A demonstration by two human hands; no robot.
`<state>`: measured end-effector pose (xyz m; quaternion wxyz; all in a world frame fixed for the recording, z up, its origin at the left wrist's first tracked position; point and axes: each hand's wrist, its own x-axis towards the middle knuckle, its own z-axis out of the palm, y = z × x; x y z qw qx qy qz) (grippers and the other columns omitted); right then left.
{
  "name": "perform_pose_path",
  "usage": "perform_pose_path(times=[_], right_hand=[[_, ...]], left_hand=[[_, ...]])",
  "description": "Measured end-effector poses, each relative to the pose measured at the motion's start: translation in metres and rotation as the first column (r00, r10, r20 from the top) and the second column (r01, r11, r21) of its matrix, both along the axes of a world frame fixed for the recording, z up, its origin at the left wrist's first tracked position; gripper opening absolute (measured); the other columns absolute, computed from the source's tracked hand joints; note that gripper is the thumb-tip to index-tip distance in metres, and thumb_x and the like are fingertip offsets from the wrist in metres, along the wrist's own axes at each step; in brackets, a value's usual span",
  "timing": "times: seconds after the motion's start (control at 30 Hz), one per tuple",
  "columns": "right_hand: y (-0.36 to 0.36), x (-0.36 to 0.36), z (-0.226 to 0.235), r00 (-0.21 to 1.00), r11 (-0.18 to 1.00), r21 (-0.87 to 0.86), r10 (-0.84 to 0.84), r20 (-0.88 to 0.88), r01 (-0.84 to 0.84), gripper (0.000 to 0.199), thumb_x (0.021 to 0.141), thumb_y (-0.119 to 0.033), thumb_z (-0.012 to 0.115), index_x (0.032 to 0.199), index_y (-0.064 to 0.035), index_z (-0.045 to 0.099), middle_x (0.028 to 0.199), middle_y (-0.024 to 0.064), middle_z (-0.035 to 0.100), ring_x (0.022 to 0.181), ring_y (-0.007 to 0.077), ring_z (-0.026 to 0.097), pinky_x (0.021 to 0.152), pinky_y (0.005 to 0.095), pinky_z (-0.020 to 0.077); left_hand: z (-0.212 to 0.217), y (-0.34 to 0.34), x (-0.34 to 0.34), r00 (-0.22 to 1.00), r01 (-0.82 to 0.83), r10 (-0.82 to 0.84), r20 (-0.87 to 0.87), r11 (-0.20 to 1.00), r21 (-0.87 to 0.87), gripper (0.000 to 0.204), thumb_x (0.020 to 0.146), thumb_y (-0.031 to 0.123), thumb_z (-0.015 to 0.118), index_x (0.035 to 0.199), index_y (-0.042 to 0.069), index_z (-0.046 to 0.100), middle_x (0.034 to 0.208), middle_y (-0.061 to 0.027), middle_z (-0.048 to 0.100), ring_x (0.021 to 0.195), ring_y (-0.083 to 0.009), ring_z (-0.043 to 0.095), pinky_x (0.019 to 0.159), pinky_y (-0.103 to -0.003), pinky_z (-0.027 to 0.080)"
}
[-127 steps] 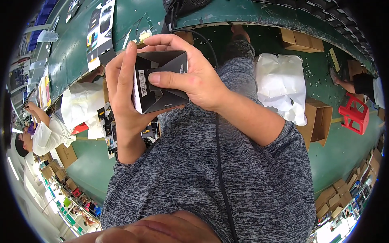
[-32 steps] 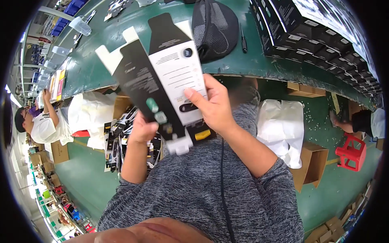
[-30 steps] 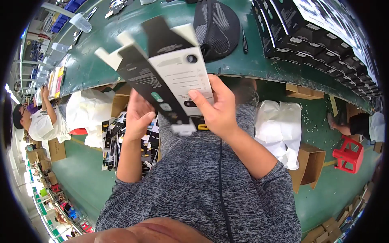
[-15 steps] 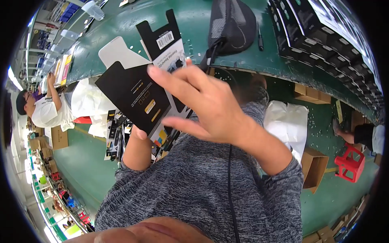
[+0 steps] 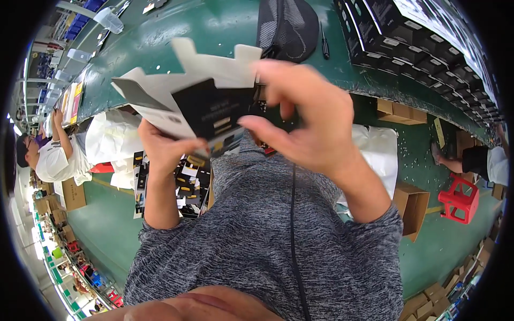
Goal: The person takes flat cardboard packaging sheets from the assembly line, folds them into boxes by hand, and stacks the assembled boxes on the table.
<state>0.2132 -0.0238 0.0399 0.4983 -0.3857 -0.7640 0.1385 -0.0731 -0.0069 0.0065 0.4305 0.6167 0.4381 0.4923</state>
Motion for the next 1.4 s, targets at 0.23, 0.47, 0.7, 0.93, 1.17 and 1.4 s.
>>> perform_pose_path(times=[0.23,0.47,0.7,0.93,1.17,1.4], right_hand=[[-0.017,-0.059,-0.077,0.882,0.898,-0.394,-0.015,-0.472,-0.195,0.129,0.063,-0.022,0.097,0.159,-0.0006,0.013,0.144,0.0156,0.044,0.136,0.0283,0.045,0.115,0.0405,0.0340],[0.002,-0.014,-0.068,0.841,0.637,-0.549,0.423,-0.338,-0.541,0.124,0.065,-0.025,0.095,0.159,-0.0006,0.018,0.148,0.0174,0.042,0.137,0.0286,0.045,0.115,0.0412,0.0352],[0.012,-0.021,0.003,0.942,0.938,0.119,0.332,-0.042,-0.326,0.066,0.057,-0.009,0.090,0.118,-0.0157,0.067,0.137,0.0164,0.055,0.120,0.0332,0.060,0.094,0.0426,0.0537],[0.016,-0.019,-0.007,0.891,0.883,0.239,0.439,-0.113,-0.405,0.052,0.063,-0.019,0.090,0.108,-0.0097,0.066,0.122,0.0153,0.065,0.114,0.0388,0.066,0.093,0.0449,0.0559],[0.010,-0.026,-0.007,0.926,0.882,0.300,0.376,0.014,-0.363,0.036,0.066,-0.018,0.087,0.098,-0.0153,0.071,0.117,0.0143,0.061,0.110,0.0341,0.063,0.089,0.0434,0.0539],[0.007,-0.026,-0.022,0.790,0.853,0.329,0.508,-0.345,-0.405,0.066,0.074,-0.019,0.091,0.128,-0.0080,0.054,0.116,0.0179,0.062,0.108,0.0389,0.065,0.095,0.0513,0.0528]], left_hand=[[-0.010,-0.017,0.037,0.991,0.079,-0.077,0.108,0.997,-0.017,0.072,0.064,-0.003,0.092,0.129,-0.006,0.062,0.123,-0.0131,0.068,0.118,-0.0214,0.063,0.101,-0.040,0.051],[0.015,0.013,0.039,0.850,0.357,-0.443,0.285,0.882,0.307,0.115,0.062,0.023,0.096,0.152,0.005,0.027,0.143,-0.0204,0.047,0.131,-0.0309,0.052,0.107,-0.044,0.045],[0.025,0.009,0.046,0.978,0.202,-0.197,-0.070,0.805,0.558,0.073,0.055,0.025,0.100,0.116,0.008,0.065,0.122,-0.0123,0.050,0.113,-0.0258,0.055,0.098,-0.041,0.048],[0.028,0.003,0.050,0.982,0.160,-0.184,-0.033,0.737,0.657,0.061,0.058,0.031,0.097,0.106,0.003,0.072,0.114,-0.0127,0.057,0.109,-0.0300,0.061,0.093,-0.042,0.052],[0.025,0.007,0.047,0.976,0.175,-0.215,-0.011,0.764,0.620,0.064,0.055,0.032,0.098,0.103,0.004,0.066,0.114,-0.0159,0.062,0.108,-0.0312,0.063,0.092,-0.044,0.053],[0.023,0.008,0.049,0.953,0.246,-0.302,-0.027,0.717,0.652,0.072,0.060,0.029,0.097,0.117,0.004,0.062,0.087,-0.0067,0.061,0.109,-0.0367,0.062,0.092,-0.048,0.050]])
